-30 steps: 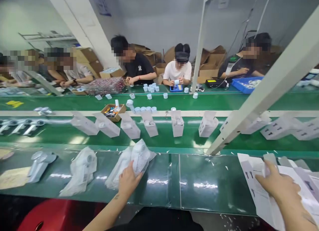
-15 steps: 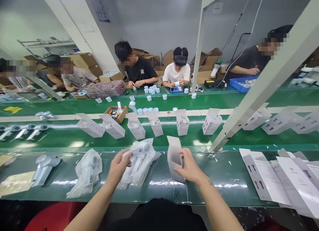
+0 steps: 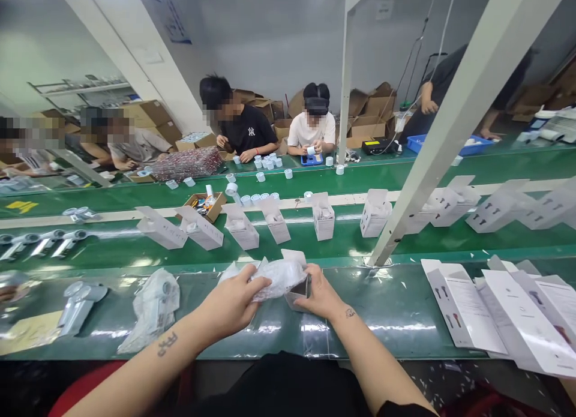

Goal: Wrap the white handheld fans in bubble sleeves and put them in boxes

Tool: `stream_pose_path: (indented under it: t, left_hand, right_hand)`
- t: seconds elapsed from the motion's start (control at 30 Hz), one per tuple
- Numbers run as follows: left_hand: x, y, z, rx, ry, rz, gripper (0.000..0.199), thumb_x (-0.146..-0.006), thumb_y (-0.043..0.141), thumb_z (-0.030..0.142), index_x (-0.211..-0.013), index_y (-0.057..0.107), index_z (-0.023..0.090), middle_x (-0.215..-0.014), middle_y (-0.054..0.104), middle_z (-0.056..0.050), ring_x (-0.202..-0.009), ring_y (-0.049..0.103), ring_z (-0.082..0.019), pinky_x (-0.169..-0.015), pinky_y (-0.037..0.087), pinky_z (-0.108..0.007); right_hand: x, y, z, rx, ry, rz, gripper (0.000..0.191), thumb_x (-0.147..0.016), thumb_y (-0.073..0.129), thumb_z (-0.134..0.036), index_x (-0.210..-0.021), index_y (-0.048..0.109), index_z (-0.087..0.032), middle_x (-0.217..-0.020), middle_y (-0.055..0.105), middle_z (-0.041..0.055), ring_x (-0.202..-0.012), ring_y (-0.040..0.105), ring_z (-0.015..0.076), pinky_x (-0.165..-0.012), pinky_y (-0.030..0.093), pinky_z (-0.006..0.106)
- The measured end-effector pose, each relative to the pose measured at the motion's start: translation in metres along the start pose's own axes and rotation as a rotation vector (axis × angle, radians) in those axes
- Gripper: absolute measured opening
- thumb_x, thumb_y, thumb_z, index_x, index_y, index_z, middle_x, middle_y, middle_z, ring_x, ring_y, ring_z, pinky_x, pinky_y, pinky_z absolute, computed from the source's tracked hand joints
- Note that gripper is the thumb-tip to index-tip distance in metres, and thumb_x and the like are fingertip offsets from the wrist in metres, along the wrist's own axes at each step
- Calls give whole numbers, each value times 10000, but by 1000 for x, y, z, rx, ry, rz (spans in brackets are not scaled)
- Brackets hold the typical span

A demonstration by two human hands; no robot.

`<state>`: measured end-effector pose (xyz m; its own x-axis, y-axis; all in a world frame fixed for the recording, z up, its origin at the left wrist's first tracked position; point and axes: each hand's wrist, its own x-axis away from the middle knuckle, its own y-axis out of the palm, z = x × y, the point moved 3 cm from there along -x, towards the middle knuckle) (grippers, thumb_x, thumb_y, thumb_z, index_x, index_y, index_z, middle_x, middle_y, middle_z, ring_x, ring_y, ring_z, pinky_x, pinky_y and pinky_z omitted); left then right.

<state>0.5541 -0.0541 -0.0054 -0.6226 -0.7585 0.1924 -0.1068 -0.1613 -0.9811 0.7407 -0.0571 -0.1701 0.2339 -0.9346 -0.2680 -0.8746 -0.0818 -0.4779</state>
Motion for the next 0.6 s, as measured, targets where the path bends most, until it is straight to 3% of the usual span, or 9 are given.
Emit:
stream_pose_path:
  t: [0.1,0.17,0.3,0.43,0.5,0.6]
  left_hand:
    - [-21,-8,21,-55,62,-175,338,-753,525,122,-1064,637,193,-1047,566,-107,-782,652,-249,-679,546,-382]
    - [-36,-1,30,-65,128,-221,384,-751,558,114,-1127,616,174,-1112,581,-121,-847,652,-257,-718,541,-370]
    - [-47,31,35,-115,236,-26,396,-839,553,148,-1235,552,152,-1303,546,-148,-1129,555,-314,-929,473,-466]
    - [-41,77,40,-93,276,30,233,-865,621,303,-1062,642,181,-1144,657,-108,-1273,440,-357,-1073,292,-615]
    - [-42,94,38,-101,206,71,134,-856,607,195,-974,671,195,-1052,687,-84,-1236,477,-347,-1070,282,-614]
    - [-51,105,33,-99,117,204,217,-814,547,39,-858,688,197,-929,693,-67,-1157,530,-315,-1056,314,-546]
  right_hand:
    - [-1,8,-3,-21,-75,-71,709,-594,772,-160,-1163,360,-259,-1309,447,115,-1274,465,306,-1066,394,493]
    - [0,7,-2,-26,-87,-88,713,-604,755,-137,-1181,354,-258,-1304,451,117,-1283,456,300,-1073,385,493]
    - [2,-3,3,-21,-36,-64,731,-642,727,-141,-1235,312,-240,-1322,418,149,-1225,491,304,-1021,419,525]
    - [7,-18,-7,-3,-29,-121,798,-599,806,-237,-1279,388,-220,-1274,514,117,-1151,561,268,-985,471,422]
    - [11,-50,-2,134,108,-72,835,-564,840,-315,-1301,449,-260,-1266,552,73,-1139,576,249,-960,489,362]
    - [36,-144,29,521,608,271,586,-762,683,-371,-1314,512,-275,-1315,534,99,-1229,506,286,-1002,443,417]
